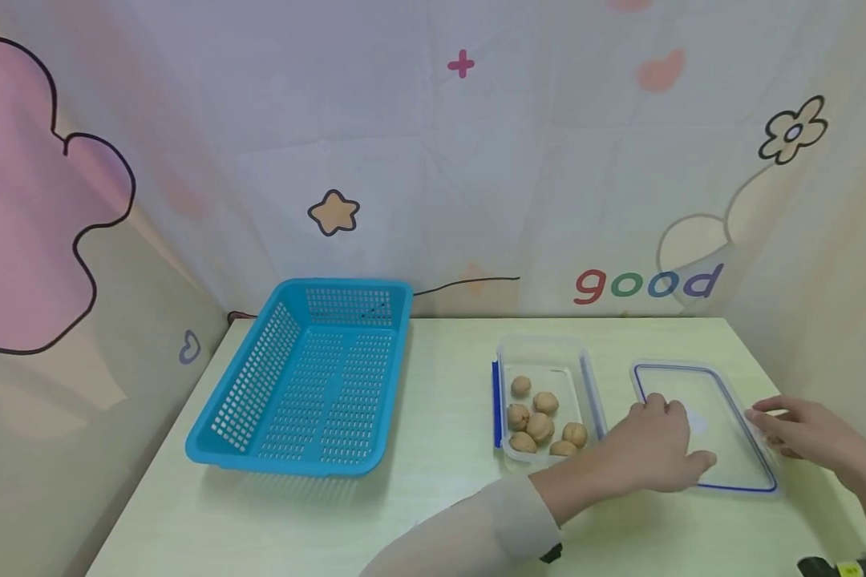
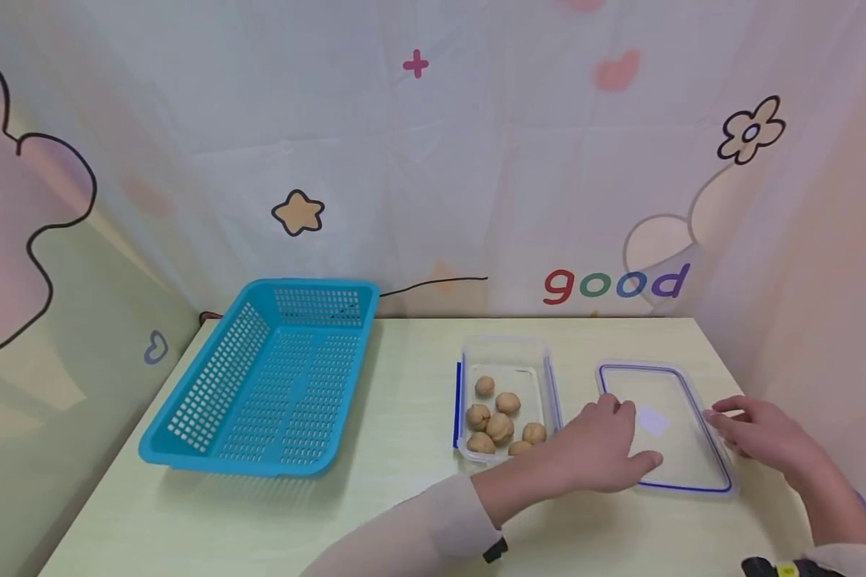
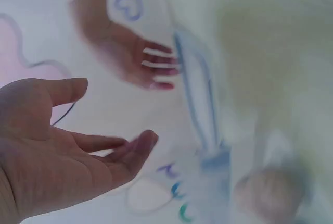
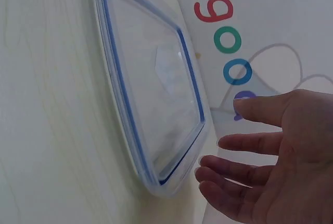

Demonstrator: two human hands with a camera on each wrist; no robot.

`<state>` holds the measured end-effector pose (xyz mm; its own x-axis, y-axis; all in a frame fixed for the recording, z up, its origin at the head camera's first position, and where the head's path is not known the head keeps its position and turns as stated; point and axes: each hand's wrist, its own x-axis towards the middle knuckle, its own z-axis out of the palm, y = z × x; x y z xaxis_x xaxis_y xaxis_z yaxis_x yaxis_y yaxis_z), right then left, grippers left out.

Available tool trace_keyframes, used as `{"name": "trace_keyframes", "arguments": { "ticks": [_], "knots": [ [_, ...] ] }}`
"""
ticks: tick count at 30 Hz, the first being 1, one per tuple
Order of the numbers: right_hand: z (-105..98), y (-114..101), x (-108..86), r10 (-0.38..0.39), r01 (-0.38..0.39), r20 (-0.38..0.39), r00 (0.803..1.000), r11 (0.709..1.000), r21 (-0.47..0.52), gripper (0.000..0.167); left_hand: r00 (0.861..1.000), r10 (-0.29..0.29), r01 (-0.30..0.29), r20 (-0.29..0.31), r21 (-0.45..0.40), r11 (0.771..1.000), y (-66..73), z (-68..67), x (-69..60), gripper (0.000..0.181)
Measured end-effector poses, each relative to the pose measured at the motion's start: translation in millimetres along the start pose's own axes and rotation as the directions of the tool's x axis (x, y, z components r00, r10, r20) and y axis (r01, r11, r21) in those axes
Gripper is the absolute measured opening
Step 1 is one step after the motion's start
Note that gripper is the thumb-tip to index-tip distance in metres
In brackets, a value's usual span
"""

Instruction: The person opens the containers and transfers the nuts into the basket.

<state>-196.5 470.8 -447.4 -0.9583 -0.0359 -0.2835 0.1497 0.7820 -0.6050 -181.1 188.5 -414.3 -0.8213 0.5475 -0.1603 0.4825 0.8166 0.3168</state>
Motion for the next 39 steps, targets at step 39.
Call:
{"name": "trace_keyframes", "arguments": {
  "ticks": [39],
  "knots": [
    [109.0,-162.7,32.1,-0.379,0.386,-0.137,0.915,0.922,0.025,0.053,0.935,-0.243,0.069,-0.258,-0.539,0.840,-212.5,-12.2,-23.9,0.061]
  ]
}}
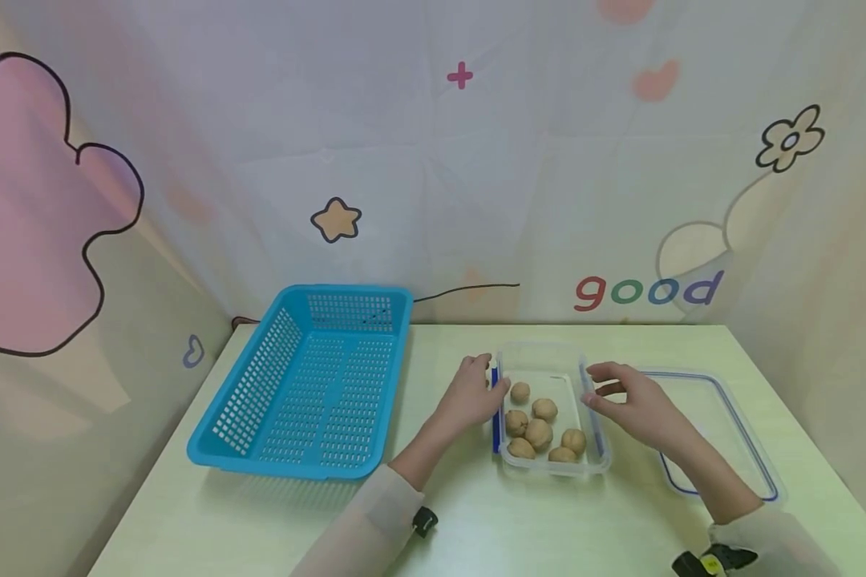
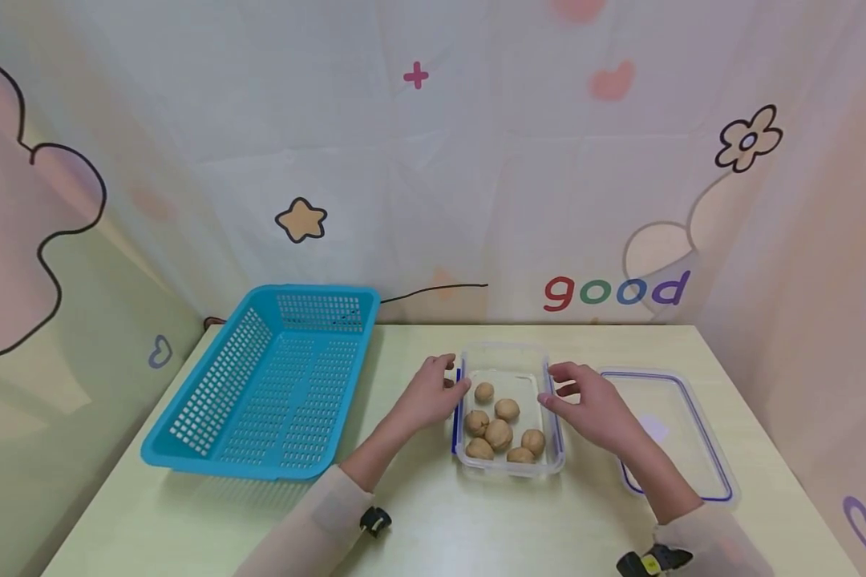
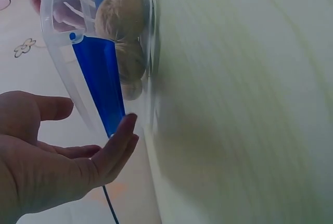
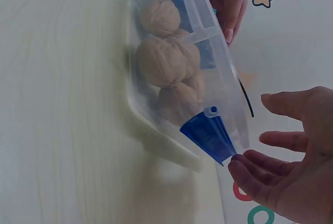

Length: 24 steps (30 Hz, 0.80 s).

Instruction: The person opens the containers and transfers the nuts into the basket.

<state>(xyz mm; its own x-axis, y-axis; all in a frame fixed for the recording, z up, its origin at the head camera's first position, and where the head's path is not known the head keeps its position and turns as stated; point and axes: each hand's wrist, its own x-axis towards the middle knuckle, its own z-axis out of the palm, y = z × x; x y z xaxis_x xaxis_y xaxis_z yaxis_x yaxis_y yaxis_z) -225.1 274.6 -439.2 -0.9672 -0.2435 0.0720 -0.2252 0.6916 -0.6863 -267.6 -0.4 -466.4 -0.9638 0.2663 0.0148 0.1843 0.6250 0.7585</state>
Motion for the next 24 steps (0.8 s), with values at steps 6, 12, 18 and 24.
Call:
{"name": "trace_keyframes", "arguments": {
  "ticks": [6,12,18,24],
  "knots": [
    [8.0,4.1,1.7,0.020,-0.020,0.002,1.000,0.999,0.029,0.054,0.999,-0.028,0.030,0.031,-0.076,0.997,-6.2,4.3,4.7,0.058],
    [14.0,11.5,0.6,0.012,-0.011,-0.018,1.000,0.999,0.044,0.054,0.999,-0.022,0.028,0.046,-0.128,0.991,-8.0,5.4,4.5,0.056],
    [15.2,14.5,-2.7,0.026,-0.024,-0.018,0.999,0.995,0.099,0.058,0.998,-0.019,0.028,0.057,-0.146,0.989,-8.4,6.3,3.8,0.057],
    [16.5,21.3,-3.1,0.057,-0.061,0.027,0.998,0.979,0.194,0.063,0.999,-0.010,0.009,0.049,0.019,1.000,-1.3,2.4,5.4,0.060]
  ]
}}
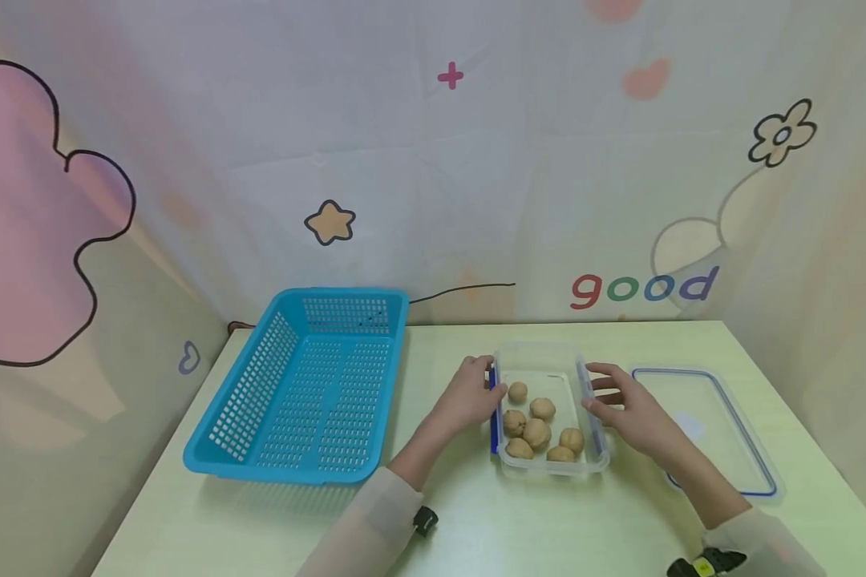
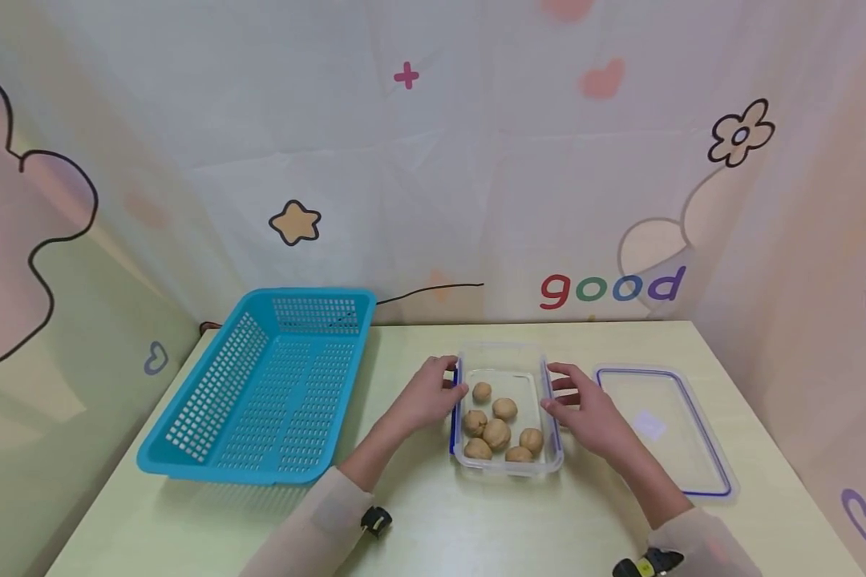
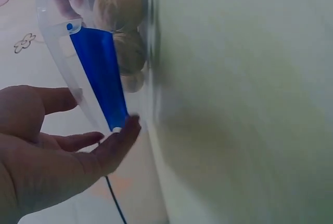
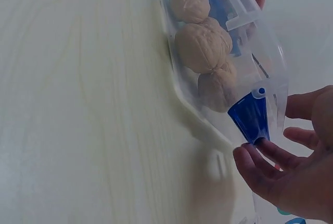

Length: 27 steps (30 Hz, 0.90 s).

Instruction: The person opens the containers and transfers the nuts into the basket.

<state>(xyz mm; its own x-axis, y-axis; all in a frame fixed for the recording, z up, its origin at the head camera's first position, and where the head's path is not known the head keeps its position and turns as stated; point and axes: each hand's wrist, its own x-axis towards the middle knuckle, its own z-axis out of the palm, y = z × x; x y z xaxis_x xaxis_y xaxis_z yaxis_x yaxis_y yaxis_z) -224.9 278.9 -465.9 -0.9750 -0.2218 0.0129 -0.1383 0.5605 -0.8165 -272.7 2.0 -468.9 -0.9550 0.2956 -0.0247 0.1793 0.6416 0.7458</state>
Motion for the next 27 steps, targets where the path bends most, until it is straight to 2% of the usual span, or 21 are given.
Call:
{"name": "trace_keyframes", "arguments": {
  "ticks": [4,6,8,10,12,17,22,24,27],
  "knots": [
    [0.6,3.5,1.2,0.010,-0.010,0.011,1.000,0.998,0.067,0.065,0.996,0.064,-0.053,-0.065,0.159,0.986,9.7,-6.2,2.3,0.064],
    [1.4,4.7,1.8,0.009,-0.010,0.010,1.000,0.996,0.091,0.065,0.988,0.121,-0.096,-0.099,0.226,0.969,13.8,-8.9,4.6,0.062],
    [1.9,6.4,1.8,0.008,-0.010,0.011,1.000,0.994,0.104,0.065,0.976,0.188,-0.150,-0.108,0.293,0.944,17.2,-10.9,7.9,0.058],
    [2.1,8.3,1.3,0.010,-0.011,0.013,1.000,0.993,0.115,0.066,0.965,0.251,-0.208,-0.077,0.356,0.911,19.2,-11.2,12.6,0.054],
    [2.0,10.0,0.8,0.016,-0.018,0.016,1.000,0.993,0.119,0.067,0.954,0.298,-0.267,-0.019,0.389,0.882,20.9,-10.6,17.0,0.051],
    [1.9,11.7,0.4,0.035,-0.037,0.016,0.999,0.991,0.128,0.068,0.929,0.341,-0.369,0.145,0.438,0.820,22.3,-5.1,27.2,0.046],
    [2.6,10.6,1.1,0.039,-0.041,0.020,0.999,0.989,0.141,0.068,0.920,0.319,-0.391,0.226,0.516,0.762,19.6,0.7,30.8,0.040],
    [2.5,9.8,0.9,0.043,-0.047,0.028,0.999,0.988,0.150,0.068,0.918,0.320,-0.398,0.235,0.556,0.730,19.1,2.6,31.7,0.038],
    [1.4,9.1,0.6,0.047,-0.054,0.043,0.998,0.984,0.167,0.070,0.912,0.329,-0.408,0.245,0.618,0.671,19.8,6.2,35.0,0.035]
  ]
}}
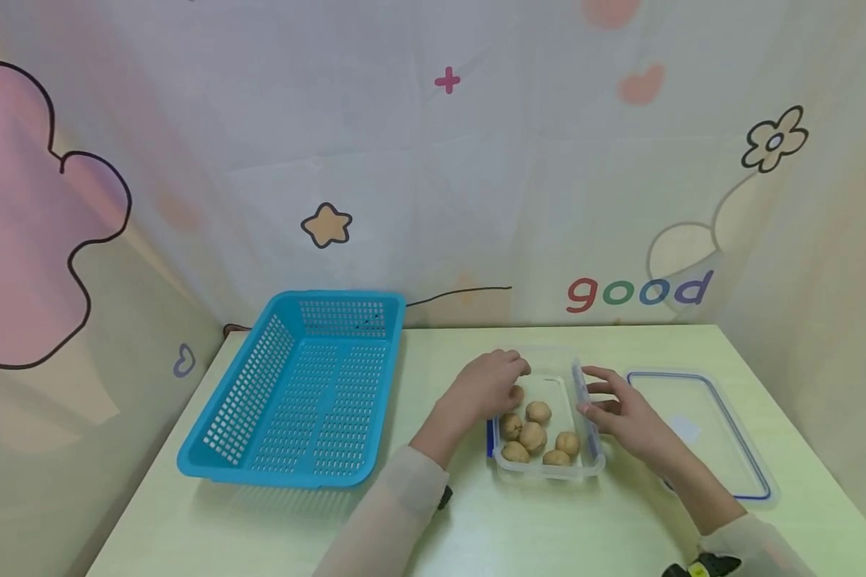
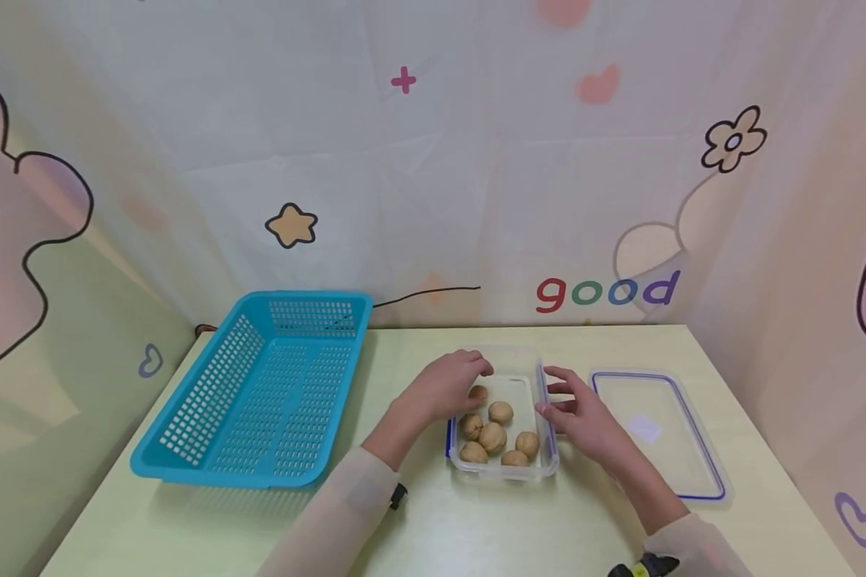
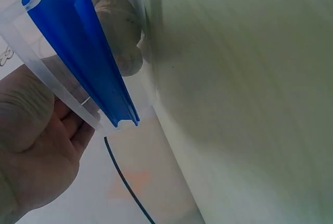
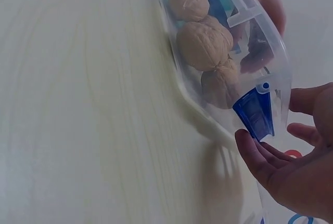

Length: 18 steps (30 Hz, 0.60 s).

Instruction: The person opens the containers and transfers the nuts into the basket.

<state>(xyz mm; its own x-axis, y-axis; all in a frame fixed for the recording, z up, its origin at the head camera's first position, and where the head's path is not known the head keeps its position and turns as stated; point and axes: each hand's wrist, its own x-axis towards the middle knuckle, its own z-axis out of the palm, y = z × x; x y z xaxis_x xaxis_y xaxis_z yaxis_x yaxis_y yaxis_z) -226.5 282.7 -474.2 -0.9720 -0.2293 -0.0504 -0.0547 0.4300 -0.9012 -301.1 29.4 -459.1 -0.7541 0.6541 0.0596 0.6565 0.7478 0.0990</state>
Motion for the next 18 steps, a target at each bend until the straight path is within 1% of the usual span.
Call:
{"name": "trace_keyframes", "arguments": {
  "ticks": [2,4,8,11,15,18],
  "knots": [
    [-0.5,0.2,-0.2,0.004,-0.004,0.012,1.000,1.000,0.013,0.071,1.000,0.004,-0.004,0.008,0.052,0.999,1.5,0.1,2.5,0.033],
    [-1.1,0.8,-0.5,0.012,-0.013,0.019,1.000,1.000,0.019,0.071,1.000,0.007,-0.010,0.028,0.097,0.995,3.3,0.1,5.1,0.032],
    [-1.9,2.9,-1.6,0.022,-0.022,0.024,0.999,1.000,0.019,0.071,0.998,0.004,-0.016,0.070,0.163,0.986,8.0,-1.4,7.5,0.031],
    [-1.4,3.8,-2.5,0.019,-0.020,0.023,1.000,1.000,0.020,0.070,0.996,-0.010,-0.006,0.089,0.186,0.982,12.3,-4.8,6.8,0.029],
    [0.0,4.2,-2.5,0.016,-0.016,0.019,1.000,0.999,0.028,0.069,0.995,-0.033,0.013,0.099,0.201,0.980,14.7,-7.7,5.0,0.027],
    [0.3,5.1,-2.0,0.013,-0.014,0.021,1.000,0.999,0.030,0.068,0.995,-0.041,0.021,0.092,0.208,0.978,14.0,-5.5,5.1,0.026]
  ]
}}
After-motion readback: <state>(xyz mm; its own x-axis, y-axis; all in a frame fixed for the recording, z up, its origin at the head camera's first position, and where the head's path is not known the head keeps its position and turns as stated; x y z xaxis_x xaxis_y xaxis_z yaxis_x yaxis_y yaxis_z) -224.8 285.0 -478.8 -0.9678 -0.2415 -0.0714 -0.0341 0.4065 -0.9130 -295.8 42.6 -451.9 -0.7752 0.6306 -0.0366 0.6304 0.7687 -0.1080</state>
